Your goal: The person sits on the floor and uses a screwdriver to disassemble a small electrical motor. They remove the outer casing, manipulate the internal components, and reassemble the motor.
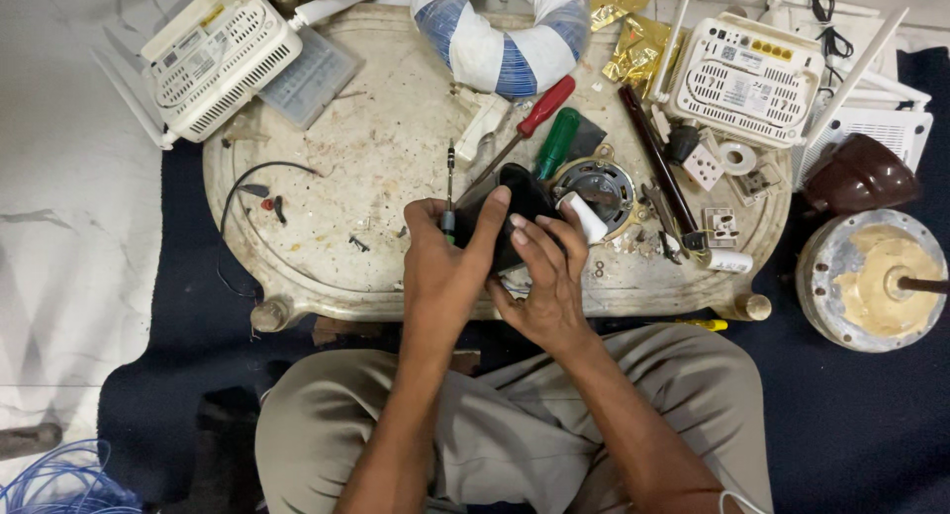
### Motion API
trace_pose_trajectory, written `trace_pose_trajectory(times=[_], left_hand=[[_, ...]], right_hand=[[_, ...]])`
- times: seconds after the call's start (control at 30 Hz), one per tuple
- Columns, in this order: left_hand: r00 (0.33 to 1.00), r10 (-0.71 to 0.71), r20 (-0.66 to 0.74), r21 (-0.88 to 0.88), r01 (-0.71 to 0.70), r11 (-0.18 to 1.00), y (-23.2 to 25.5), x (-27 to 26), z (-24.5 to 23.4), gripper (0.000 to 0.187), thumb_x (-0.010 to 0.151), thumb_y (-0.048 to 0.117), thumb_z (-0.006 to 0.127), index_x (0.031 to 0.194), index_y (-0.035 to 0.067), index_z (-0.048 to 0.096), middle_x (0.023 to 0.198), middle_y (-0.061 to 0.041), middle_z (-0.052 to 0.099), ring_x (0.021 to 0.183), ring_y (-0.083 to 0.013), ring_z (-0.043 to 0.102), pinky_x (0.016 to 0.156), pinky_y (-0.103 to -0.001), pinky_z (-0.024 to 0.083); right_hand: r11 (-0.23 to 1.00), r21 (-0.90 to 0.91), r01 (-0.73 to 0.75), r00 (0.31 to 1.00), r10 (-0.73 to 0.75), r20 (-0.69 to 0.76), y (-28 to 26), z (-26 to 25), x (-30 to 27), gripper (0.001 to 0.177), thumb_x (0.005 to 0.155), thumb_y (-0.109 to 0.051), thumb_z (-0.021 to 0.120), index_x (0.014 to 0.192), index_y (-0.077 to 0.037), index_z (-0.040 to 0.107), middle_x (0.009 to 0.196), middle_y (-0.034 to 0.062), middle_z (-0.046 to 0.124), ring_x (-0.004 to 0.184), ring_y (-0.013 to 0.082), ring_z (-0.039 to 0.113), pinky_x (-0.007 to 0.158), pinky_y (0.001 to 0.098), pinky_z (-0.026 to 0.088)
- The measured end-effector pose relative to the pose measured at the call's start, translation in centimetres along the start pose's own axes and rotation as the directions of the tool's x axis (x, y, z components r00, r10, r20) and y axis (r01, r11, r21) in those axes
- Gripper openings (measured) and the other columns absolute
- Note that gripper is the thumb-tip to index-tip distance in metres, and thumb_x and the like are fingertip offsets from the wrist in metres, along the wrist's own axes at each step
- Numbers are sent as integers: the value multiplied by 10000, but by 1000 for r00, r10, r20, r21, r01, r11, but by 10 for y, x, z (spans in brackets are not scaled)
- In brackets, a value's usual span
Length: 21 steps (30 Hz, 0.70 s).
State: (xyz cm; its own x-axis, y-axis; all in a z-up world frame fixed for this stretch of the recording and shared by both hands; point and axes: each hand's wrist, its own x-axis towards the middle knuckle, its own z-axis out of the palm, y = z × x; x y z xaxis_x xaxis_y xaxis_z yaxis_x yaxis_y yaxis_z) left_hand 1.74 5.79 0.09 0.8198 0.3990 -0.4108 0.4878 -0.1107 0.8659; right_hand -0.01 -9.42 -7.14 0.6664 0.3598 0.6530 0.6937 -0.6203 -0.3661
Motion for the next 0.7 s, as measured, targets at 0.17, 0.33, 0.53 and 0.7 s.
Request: trace_pose_trajectory(times=[0.17, 0.33, 0.53, 0.7], left_hand=[[994, -78, 82, -69, 83, 994, 10, 3, -8, 824, 691, 569, 823, 1141, -59, 535, 976, -228, 727, 846, -234, 742, 730, -322, 604], [992, -83, 90, -131, 95, 987, -2, 13, -4, 778, 677, 484, 833, 1148, -65, 545, 982, -210, 734, 826, -234, 726, 698, -323, 600], [999, -41, -12, -11, 41, 999, -16, 24, -11, 741, 724, 464, 800, 1195, -45, 539, 1009, -224, 733, 888, -277, 727, 791, -353, 577], [997, -7, -77, 170, 20, 985, -14, 28, -22, 741, 786, 496, 748, 1231, -51, 521, 1021, -305, 711, 961, -389, 726, 868, -416, 546]], right_hand=[[999, 25, 21, 997, -23, 75, 2, -2, 2, 1013, 743, -90, 927, 1522, -133, 280, 1475, 115, 513, 1362, 384, 458, 1223, 642, 318], [999, 35, 39, 993, -43, 114, 0, -5, 5, 1022, 774, -79, 902, 1544, -169, 236, 1502, 181, 420, 1435, 414, 421, 1234, 621, 343], [995, -11, -101, 973, 101, 210, -7, -19, 15, 827, 819, -37, 814, 1518, -104, 379, 1550, 196, 407, 1454, 434, 409, 1209, 553, 375], [994, 23, -104, 952, 93, 293, -16, -19, 23, 548, 840, -20, 747, 1367, -91, 618, 1501, 177, 492, 1409, 405, 461, 1181, 523, 398]])
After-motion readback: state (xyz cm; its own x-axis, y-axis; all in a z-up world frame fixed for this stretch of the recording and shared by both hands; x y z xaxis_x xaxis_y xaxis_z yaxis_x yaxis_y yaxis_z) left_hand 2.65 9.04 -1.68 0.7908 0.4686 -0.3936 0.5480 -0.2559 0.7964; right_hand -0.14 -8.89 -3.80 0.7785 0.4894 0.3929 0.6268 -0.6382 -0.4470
